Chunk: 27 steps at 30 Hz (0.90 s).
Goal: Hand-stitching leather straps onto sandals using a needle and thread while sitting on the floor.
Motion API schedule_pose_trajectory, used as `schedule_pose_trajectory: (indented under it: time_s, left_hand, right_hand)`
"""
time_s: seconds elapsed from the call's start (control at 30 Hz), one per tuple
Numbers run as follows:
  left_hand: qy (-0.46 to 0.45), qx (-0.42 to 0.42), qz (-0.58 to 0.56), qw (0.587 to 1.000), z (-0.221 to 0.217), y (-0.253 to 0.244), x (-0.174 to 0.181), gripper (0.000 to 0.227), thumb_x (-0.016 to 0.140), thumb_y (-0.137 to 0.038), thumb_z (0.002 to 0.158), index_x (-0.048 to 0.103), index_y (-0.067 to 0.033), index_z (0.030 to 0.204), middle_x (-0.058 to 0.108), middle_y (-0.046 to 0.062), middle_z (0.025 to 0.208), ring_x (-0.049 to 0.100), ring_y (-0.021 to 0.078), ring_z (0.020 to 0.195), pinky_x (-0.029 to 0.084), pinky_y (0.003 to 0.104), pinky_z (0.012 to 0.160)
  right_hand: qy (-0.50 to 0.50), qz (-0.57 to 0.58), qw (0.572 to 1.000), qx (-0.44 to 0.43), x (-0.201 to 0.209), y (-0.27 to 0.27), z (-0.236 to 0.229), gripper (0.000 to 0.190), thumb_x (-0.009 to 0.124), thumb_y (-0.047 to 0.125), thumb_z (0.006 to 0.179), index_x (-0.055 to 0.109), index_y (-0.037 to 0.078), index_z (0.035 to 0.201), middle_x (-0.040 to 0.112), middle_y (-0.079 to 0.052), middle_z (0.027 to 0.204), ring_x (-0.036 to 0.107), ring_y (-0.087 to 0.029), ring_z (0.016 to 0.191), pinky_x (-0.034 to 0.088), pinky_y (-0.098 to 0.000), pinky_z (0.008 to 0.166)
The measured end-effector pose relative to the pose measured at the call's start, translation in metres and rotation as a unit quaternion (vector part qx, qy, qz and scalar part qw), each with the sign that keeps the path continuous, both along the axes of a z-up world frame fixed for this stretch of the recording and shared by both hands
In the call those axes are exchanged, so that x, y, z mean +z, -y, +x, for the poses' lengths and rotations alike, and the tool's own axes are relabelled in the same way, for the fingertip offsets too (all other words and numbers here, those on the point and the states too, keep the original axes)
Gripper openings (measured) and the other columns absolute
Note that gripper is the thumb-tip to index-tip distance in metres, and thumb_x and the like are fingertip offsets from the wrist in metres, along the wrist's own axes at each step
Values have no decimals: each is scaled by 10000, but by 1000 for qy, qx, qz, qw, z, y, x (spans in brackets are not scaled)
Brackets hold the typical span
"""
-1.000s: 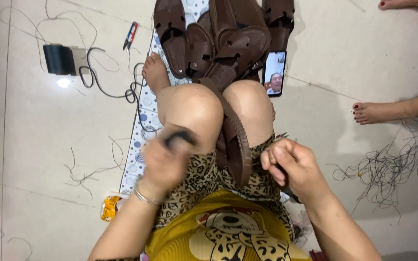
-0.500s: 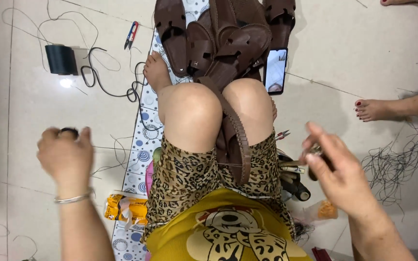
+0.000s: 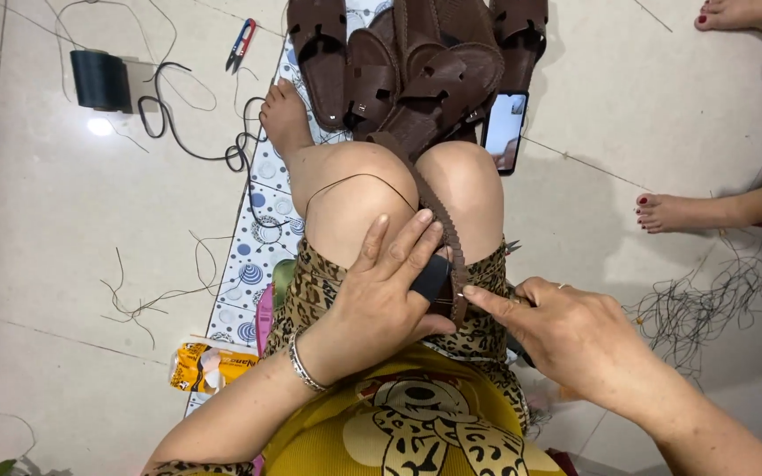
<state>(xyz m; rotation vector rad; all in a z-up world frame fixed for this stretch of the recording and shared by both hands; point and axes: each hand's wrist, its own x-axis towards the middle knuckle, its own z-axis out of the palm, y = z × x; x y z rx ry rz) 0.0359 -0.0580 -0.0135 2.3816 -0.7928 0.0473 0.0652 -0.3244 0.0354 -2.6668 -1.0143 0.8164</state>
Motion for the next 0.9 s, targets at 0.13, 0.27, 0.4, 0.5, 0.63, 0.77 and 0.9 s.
schedule_pose_trajectory:
  time_s: [0.13, 0.27, 0.4, 0.5, 0.63, 0.77, 0.9]
  left_hand:
    - [23, 28, 1, 999, -3, 11, -8, 546, 705, -589, 907, 638, -58, 800, 510, 319, 1475, 421, 470, 1440, 198, 680, 1206]
    - [40, 40, 16, 998, -7, 18, -14, 547, 631, -599, 955, 623, -96, 739, 502, 294, 1496, 447, 446, 1440, 220, 697, 1198]
    - [40, 29, -8, 999, -5, 11, -13, 608, 607, -530, 988, 639, 39, 1198, 497, 336, 1454, 451, 468, 1412, 238, 665, 1196]
    - [51, 32, -14, 998, -15, 9, -17, 572, 568, -538, 1014, 671, 24, 1029, 490, 359, 1458, 428, 473, 1428, 189, 605, 1241]
    - [114, 149, 41, 981, -21, -11, -21, 679, 633, -522, 864, 602, -10, 1310, 632, 217, 1363, 584, 383, 1291, 274, 635, 1163]
    - [122, 272, 257, 919, -16, -126, -13, 324, 670, -156, 823, 645, 18, 1096, 621, 269, 1378, 501, 449, 1335, 345, 639, 1100]
    - [142, 362, 405, 827, -15, -127, -1, 164, 694, 120, 793, 676, 40, 935, 613, 309, 1389, 438, 497, 1367, 397, 643, 1052]
  right_hand:
    - [35, -143, 986, 73, 7, -4, -5, 919, 794, 289, 639, 466, 499, 1471, 544, -1, 789, 625, -227, 466, 523, -422, 364]
    - [179, -172, 959, 136, 11, -13, -14, 986, 737, 262, 487, 529, 398, 1441, 520, 36, 758, 588, -163, 402, 461, -333, 308]
    - [-16, -135, 987, 88, 7, -42, 11, 325, 576, 99, 900, 462, 160, 1199, 545, -51, 655, 614, -237, 396, 517, -443, 316]
    - [-68, -51, 996, 10, -5, -40, 9, 191, 445, 345, 1059, 508, 172, 1108, 621, -69, 768, 656, -334, 520, 540, -536, 417]
    - [-22, 74, 996, -33, -12, -26, 4, 278, 437, 392, 1055, 595, 183, 1147, 668, -17, 681, 682, -163, 452, 607, -312, 458]
    - [26, 83, 996, -19, -6, -25, 3, 242, 483, 321, 1055, 645, 152, 998, 702, -52, 757, 703, -163, 540, 573, -274, 493]
    - [36, 126, 991, -7, 2, -34, 8, 167, 531, 215, 1042, 593, 79, 968, 660, -82, 807, 621, -258, 551, 562, -453, 479]
